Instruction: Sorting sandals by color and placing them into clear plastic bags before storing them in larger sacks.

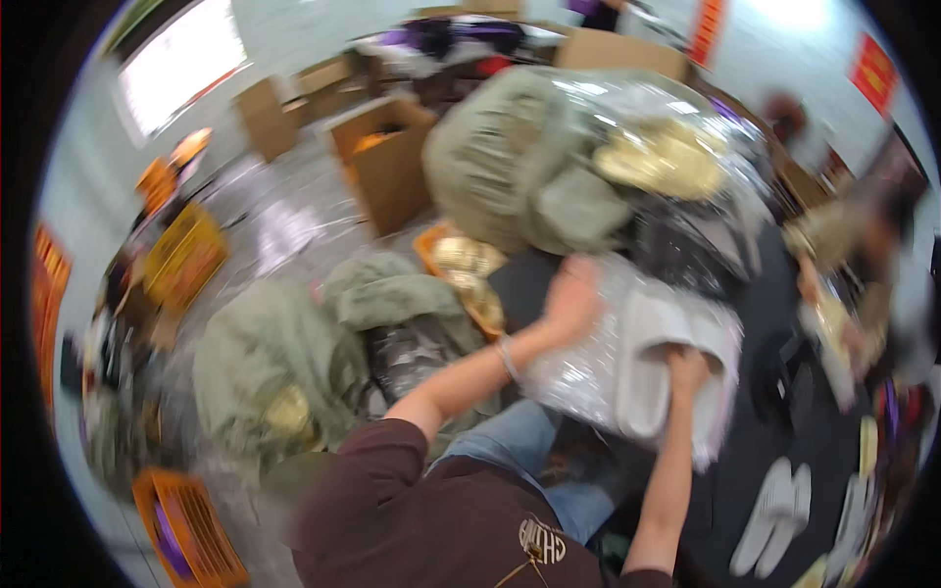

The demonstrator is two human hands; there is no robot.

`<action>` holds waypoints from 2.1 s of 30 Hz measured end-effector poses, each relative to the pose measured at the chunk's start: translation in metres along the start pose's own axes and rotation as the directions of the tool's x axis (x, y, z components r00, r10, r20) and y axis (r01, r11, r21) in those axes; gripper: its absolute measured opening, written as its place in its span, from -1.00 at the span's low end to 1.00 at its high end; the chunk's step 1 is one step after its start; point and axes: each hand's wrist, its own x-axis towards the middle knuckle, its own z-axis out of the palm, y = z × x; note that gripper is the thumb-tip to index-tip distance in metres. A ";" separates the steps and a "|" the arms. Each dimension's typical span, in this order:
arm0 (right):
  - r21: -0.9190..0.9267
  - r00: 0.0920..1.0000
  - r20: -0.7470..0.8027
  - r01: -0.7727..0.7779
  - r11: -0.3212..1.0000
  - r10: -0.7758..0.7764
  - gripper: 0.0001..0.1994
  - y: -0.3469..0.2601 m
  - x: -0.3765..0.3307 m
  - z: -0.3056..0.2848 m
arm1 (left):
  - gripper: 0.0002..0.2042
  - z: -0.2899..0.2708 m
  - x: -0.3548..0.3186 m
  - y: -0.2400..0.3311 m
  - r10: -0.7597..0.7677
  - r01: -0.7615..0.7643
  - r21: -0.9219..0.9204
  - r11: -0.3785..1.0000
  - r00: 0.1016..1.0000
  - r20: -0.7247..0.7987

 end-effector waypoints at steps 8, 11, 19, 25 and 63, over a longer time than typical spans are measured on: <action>-0.023 0.997 0.006 -0.075 0.997 0.075 -0.64 0.015 0.014 -0.001 | -0.36 -0.009 -0.100 -0.019 0.164 -0.178 0.058 0.982 0.968 0.187; 0.086 0.992 0.120 -0.061 0.994 0.050 -0.63 0.006 0.024 -0.013 | -0.37 -0.011 -0.093 -0.026 0.118 -0.126 0.021 0.992 0.967 0.225; 0.307 0.956 0.200 0.147 0.940 -0.214 -0.74 -0.119 0.013 -0.034 | -0.39 0.030 -0.065 -0.031 0.100 -0.108 0.051 0.993 0.985 0.142; 0.331 0.966 0.166 0.133 0.934 -0.196 -0.71 -0.102 -0.012 0.026 | -0.40 -0.006 -0.059 -0.022 0.210 -0.234 0.050 0.971 0.933 0.292; -0.013 0.981 -0.106 -0.166 0.986 0.163 -0.65 0.040 0.032 -0.038 | -0.27 -0.039 -0.144 0.004 -0.170 0.237 -0.455 0.859 0.968 0.182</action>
